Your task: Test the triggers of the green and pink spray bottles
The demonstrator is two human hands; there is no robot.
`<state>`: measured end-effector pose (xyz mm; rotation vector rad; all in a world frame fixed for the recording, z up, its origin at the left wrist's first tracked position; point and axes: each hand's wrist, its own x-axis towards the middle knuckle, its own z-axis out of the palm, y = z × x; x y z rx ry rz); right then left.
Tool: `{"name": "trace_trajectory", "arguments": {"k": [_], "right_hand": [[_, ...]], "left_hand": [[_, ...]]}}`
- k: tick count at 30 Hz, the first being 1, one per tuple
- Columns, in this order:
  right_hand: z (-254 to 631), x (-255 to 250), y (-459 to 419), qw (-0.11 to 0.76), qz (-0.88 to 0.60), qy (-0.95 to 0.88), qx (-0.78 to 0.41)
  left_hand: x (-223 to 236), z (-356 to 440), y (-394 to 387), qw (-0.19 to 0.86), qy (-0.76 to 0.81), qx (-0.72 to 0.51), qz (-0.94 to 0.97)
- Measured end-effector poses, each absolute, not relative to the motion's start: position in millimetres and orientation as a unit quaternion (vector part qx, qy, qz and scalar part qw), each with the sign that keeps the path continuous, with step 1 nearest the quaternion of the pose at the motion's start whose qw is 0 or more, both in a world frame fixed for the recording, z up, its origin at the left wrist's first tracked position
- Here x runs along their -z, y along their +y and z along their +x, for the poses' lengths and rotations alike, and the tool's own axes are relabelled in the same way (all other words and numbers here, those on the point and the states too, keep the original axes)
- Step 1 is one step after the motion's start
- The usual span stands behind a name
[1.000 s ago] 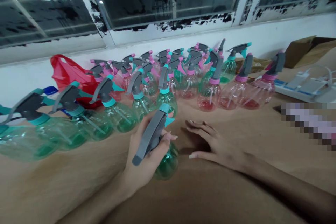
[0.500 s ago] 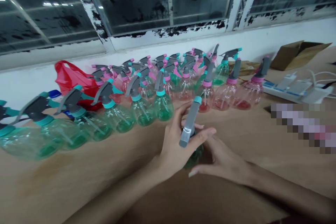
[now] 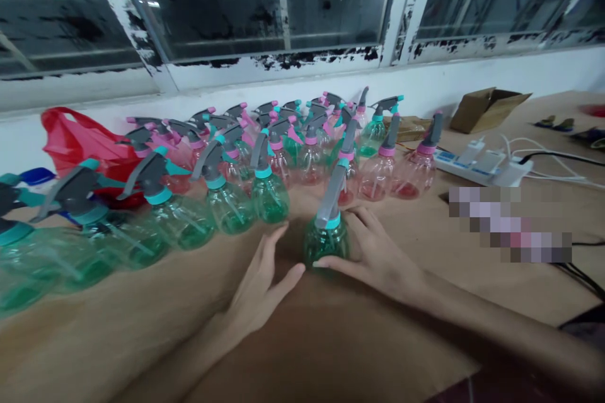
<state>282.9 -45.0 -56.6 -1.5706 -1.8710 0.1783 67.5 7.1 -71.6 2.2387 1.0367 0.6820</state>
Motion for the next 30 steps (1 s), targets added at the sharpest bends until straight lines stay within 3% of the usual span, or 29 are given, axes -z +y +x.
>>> {"name": "trace_trajectory", "arguments": {"k": [6, 11, 30], "right_hand": [[286.5, 64.9, -6.5, 0.317, -0.641, -0.697, 0.051], [279.7, 65.7, 18.1, 0.310, -0.642, -0.693, 0.107], [272.5, 57.3, 47.8, 0.274, -0.682, -0.668, 0.116]], "left_hand": [[90.5, 44.1, 14.2, 0.072, 0.401, -0.160, 0.899], [93.5, 47.1, 14.3, -0.025, 0.347, -0.133, 0.928], [90.2, 49.3, 12.2, -0.042, 0.348, -0.101, 0.931]]}}
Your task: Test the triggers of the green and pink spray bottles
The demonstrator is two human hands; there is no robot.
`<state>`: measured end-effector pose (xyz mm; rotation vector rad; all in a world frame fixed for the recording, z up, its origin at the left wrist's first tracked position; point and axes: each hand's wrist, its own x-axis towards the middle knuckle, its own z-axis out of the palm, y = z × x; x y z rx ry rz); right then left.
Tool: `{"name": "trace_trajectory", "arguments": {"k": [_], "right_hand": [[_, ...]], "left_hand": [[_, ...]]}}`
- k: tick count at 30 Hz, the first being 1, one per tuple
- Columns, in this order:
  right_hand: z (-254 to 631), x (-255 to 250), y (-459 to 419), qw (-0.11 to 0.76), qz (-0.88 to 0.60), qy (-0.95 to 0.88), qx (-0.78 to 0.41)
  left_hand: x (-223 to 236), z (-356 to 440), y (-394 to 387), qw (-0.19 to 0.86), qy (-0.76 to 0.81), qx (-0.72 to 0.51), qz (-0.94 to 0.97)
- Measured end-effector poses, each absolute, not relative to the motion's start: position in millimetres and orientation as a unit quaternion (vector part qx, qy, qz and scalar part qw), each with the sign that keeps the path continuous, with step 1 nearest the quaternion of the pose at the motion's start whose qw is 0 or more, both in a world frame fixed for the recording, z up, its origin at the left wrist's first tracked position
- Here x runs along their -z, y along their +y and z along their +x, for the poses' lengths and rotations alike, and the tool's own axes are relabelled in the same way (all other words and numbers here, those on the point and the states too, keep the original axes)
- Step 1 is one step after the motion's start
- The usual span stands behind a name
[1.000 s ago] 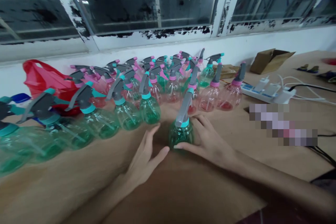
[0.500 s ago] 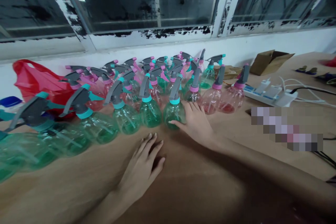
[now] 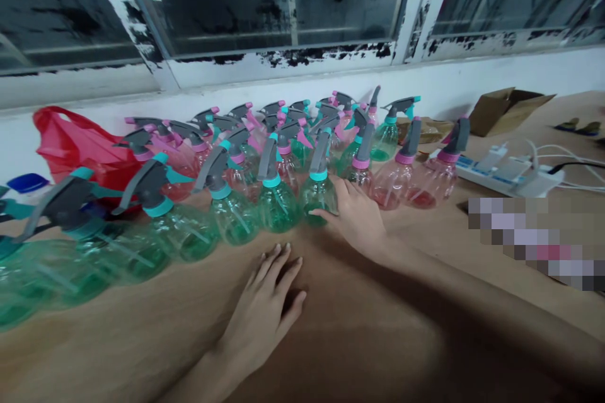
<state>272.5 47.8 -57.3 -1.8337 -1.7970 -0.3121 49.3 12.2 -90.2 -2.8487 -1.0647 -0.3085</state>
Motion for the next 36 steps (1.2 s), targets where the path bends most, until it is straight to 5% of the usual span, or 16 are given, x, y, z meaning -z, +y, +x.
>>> {"name": "trace_trajectory", "arguments": {"k": [8, 22, 36], "right_hand": [[265.6, 56.8, 54.6, 0.261, -0.710, -0.649, 0.085], [330.7, 25.1, 14.9, 0.399, -0.698, -0.589, 0.084], [339.5, 39.6, 46.2, 0.356, -0.738, -0.572, 0.026]], "left_hand": [[89.6, 49.7, 11.8, 0.028, -0.345, 0.104, -0.932], [91.8, 47.8, 17.1, 0.038, -0.343, 0.119, -0.931], [94.1, 150.7, 19.4, -0.043, -0.264, 0.132, -0.955]]}}
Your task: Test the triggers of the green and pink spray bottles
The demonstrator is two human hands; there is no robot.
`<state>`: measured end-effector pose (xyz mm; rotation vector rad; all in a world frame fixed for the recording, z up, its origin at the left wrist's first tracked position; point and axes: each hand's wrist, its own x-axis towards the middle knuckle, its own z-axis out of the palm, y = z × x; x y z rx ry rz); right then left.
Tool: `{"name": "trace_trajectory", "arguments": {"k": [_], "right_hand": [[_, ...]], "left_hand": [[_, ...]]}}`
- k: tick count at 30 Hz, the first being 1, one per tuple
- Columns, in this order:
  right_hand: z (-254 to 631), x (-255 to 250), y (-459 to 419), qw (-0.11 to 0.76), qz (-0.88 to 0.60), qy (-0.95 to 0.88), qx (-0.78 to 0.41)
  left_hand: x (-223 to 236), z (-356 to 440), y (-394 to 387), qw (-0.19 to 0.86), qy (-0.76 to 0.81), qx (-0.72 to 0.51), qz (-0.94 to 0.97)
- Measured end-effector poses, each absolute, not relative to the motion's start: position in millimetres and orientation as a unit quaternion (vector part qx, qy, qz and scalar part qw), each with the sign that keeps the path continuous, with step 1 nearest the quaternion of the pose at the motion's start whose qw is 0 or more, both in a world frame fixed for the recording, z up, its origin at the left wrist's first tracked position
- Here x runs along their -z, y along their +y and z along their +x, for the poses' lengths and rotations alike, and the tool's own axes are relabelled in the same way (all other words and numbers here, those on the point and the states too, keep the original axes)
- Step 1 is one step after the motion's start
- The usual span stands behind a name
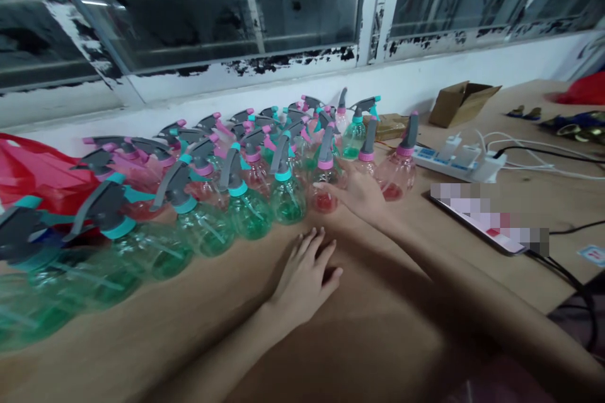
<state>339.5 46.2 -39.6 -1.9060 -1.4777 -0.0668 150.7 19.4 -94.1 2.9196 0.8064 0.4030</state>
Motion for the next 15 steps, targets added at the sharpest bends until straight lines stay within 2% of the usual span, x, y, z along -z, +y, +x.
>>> {"name": "trace_trajectory", "arguments": {"k": [8, 15], "right_hand": [[333.5, 43.6, 54.3, 0.314, -0.757, -0.572, 0.042], [333.5, 44.5, 31.6, 0.295, -0.748, -0.591, 0.065]], "left_hand": [[94.4, 167.2, 26.4, 0.088, 0.257, -0.166, 0.948], [83.2, 159.7, 28.6, 0.162, 0.284, -0.253, 0.911]]}}
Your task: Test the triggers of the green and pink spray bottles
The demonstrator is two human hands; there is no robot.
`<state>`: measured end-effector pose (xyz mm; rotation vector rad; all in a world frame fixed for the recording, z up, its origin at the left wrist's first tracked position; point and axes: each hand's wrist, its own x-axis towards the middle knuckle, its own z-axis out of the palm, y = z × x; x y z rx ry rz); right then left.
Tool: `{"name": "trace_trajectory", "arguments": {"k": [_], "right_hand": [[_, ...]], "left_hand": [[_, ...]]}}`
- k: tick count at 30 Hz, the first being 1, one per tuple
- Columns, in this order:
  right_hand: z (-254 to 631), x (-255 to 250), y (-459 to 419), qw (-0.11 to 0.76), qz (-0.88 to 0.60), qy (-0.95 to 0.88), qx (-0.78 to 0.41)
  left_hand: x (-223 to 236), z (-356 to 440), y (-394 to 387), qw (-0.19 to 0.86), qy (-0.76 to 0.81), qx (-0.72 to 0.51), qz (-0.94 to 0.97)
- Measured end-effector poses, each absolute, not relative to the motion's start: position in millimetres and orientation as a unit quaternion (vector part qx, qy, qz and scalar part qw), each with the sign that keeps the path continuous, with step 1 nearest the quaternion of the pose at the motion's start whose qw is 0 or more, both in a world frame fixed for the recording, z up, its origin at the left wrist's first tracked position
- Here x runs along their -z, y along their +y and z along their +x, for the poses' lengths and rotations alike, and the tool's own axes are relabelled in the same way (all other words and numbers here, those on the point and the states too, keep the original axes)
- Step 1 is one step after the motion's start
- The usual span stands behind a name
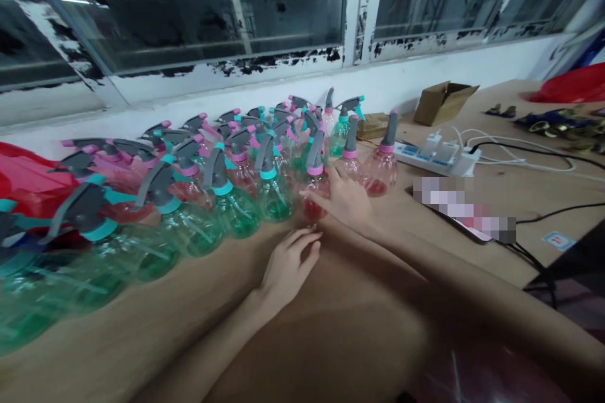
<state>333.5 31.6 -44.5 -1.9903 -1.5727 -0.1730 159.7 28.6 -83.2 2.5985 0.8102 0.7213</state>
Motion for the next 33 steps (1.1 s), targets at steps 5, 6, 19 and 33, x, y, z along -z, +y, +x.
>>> {"name": "trace_trajectory", "arguments": {"k": [5, 6, 19, 33], "right_hand": [[324.3, 46.3, -3.1, 0.278, -0.735, -0.613, 0.081], [321.1, 46.5, -10.9, 0.276, -0.730, -0.619, 0.088], [230.5, 58.2, -61.4, 0.358, -0.579, -0.731, 0.042], [212.7, 71.8, -45.7, 0.347, -0.412, -0.839, -0.075]], "left_hand": [[58.9, 147.8, 27.1, 0.183, 0.325, -0.331, 0.867], [53.3, 145.1, 27.2, 0.185, 0.334, -0.346, 0.857], [4.9, 91.2, -1.3, 0.309, 0.323, -0.302, 0.842], [9.9, 35.4, -6.0, 0.391, 0.332, -0.368, 0.776]]}}
